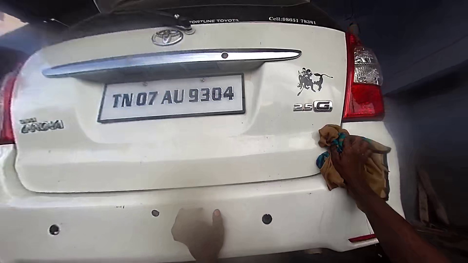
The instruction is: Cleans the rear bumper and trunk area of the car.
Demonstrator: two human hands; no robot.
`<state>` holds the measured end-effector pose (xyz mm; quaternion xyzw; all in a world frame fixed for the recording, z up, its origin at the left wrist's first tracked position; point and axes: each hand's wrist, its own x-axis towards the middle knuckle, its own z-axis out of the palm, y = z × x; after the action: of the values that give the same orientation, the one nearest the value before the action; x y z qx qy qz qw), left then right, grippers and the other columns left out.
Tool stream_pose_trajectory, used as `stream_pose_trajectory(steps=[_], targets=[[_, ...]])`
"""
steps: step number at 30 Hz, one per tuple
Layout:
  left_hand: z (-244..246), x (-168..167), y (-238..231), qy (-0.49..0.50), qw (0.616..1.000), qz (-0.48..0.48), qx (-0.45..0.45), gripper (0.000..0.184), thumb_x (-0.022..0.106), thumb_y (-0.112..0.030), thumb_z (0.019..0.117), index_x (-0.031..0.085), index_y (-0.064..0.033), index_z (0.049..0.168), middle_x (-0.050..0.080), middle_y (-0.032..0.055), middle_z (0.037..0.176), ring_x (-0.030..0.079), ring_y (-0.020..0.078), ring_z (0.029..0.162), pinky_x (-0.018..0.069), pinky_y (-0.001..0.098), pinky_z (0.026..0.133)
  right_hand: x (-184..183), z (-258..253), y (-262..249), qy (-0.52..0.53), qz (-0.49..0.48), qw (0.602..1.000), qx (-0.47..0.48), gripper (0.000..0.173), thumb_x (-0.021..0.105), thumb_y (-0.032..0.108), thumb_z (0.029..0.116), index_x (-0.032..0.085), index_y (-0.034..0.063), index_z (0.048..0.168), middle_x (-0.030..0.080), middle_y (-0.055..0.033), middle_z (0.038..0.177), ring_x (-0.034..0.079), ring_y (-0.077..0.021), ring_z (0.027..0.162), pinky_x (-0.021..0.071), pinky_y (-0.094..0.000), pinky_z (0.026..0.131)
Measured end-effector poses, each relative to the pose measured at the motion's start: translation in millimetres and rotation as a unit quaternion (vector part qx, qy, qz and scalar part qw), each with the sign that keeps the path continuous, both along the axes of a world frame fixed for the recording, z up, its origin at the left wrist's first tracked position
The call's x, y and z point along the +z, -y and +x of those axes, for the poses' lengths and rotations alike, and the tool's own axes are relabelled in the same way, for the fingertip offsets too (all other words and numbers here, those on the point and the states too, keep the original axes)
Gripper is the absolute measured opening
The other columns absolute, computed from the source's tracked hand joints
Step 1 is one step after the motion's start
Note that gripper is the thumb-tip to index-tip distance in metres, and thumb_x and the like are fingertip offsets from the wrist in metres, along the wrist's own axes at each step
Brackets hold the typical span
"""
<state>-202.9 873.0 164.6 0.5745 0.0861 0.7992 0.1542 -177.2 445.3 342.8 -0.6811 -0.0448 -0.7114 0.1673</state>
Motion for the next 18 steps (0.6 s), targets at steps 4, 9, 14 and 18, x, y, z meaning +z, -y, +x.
stream_pose_trajectory(steps=[4, 9, 14, 18], targets=[[0, 2, 4, 0.024, 1.000, 0.006, -0.010, 0.062, 0.042, -0.063, 0.0982, 0.059, -0.0045, 0.111, 0.060, 0.0265, 0.120, 0.049, 0.0404, 0.132, 0.0275, 0.0511, 0.116, 68, 4, -16, -0.018, 0.038, 0.999, 0.000, 0.054, 0.054, 0.032, 0.1008, 0.055, -0.0107, 0.134, 0.050, -0.0381, 0.139, 0.046, -0.0591, 0.130, 0.0360, -0.0754, 0.099], [4, 1, 3, 0.021, 1.000, -0.009, -0.007, 0.063, 0.042, -0.062, 0.0962, 0.060, -0.0036, 0.110, 0.061, 0.0264, 0.119, 0.048, 0.0410, 0.132, 0.0262, 0.0523, 0.116, 71, 2, -163, -0.004, 0.140, 0.990, 0.028, 0.079, 0.042, 0.056, 0.1008, 0.042, -0.0035, 0.153, 0.032, -0.0318, 0.160, 0.034, -0.0494, 0.147, 0.0272, -0.0648, 0.117], [2, -1, -1, 0.008, 1.000, 0.003, -0.002, 0.061, 0.044, -0.062, 0.0968, 0.059, -0.0044, 0.110, 0.061, 0.0258, 0.119, 0.049, 0.0411, 0.131, 0.0285, 0.0513, 0.114, 42, -41, -356, -0.051, -0.095, 0.975, 0.192, 0.069, 0.061, 0.048, 0.0953, 0.054, -0.0001, 0.144, 0.048, -0.0263, 0.151, 0.045, -0.0431, 0.140, 0.0333, -0.0626, 0.116], [3, -1, -8, 0.019, 1.000, 0.022, -0.009, 0.057, 0.045, -0.056, 0.0980, 0.062, -0.0028, 0.109, 0.063, 0.0257, 0.117, 0.051, 0.0411, 0.129, 0.0286, 0.0538, 0.112, 30, -47, -395, -0.143, -0.355, 0.802, 0.460, 0.053, 0.075, 0.010, 0.0921, 0.056, -0.0100, 0.137, 0.064, -0.0285, 0.128, 0.062, -0.0361, 0.123, 0.0487, -0.0462, 0.105]])
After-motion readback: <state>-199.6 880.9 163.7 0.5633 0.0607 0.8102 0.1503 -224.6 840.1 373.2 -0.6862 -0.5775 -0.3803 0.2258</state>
